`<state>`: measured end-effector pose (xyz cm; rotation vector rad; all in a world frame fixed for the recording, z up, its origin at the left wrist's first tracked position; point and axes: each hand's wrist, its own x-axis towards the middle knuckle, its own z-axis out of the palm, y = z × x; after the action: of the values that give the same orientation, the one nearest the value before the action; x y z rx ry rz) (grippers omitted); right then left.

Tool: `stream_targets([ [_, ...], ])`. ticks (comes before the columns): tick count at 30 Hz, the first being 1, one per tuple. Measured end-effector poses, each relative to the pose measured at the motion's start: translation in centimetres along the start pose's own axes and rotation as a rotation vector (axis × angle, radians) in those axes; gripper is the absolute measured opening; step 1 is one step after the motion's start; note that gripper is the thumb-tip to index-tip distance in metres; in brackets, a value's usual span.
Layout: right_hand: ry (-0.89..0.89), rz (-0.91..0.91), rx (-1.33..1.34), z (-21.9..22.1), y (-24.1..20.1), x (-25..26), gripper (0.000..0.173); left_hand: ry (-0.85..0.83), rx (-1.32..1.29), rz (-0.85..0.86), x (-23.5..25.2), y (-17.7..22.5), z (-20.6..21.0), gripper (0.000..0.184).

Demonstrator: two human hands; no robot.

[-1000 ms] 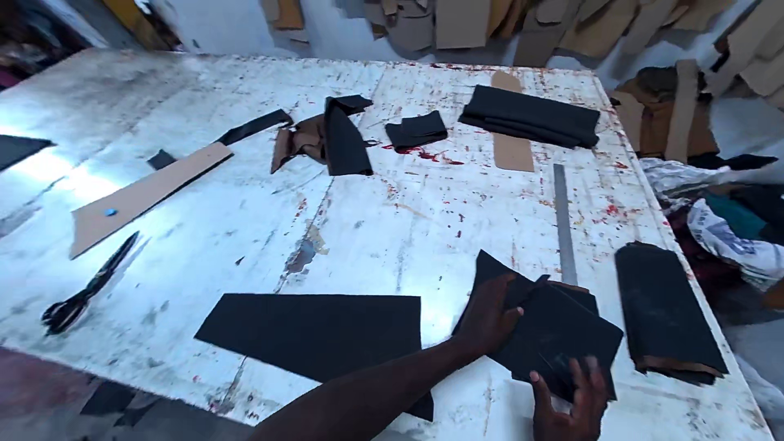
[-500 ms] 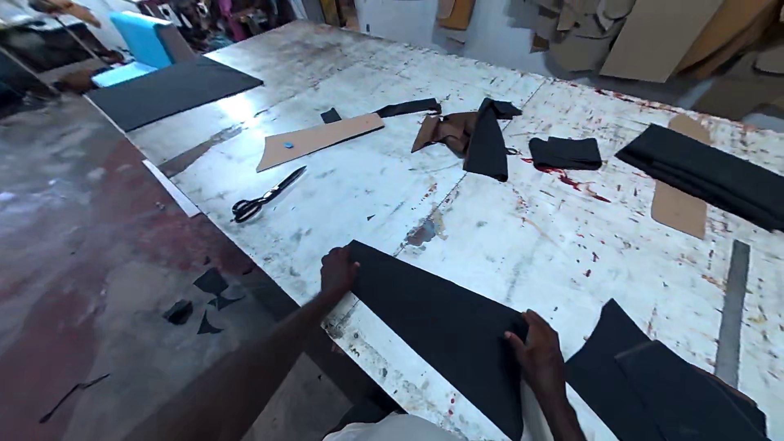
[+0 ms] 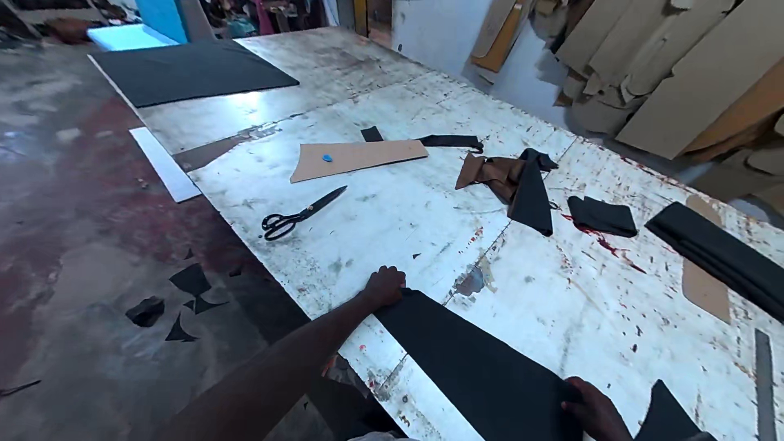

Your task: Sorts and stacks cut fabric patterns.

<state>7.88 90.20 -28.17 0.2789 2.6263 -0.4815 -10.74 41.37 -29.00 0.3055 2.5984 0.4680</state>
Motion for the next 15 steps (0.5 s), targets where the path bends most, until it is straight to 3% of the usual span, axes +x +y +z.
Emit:
stream_targets([
  [3,0.074,-0.047,0.133,-0.2,0.1,-0.9,0.025,-0.049,-0.125,0.116,0.4,-0.1,-1.0,0.029],
  [6,0.172,-0.084,0.320,-2.6,-1.0,-2.9,0.018,-0.023,-0.194,0.213,-0.6,0.3,-4.1,0.035],
  [10,0.478,-0.205,0.455,-5.2,-3.3,-7.4,0.018,0.287,-0.275,0.515,-3.2,0.0,-8.5,0.014],
  [15,0.822,-0.440,0.368,-2.0,-5.8,-11.3,0.013,0.666,-0.369,0.586,-6.0,-2.6,-8.2,0.007],
])
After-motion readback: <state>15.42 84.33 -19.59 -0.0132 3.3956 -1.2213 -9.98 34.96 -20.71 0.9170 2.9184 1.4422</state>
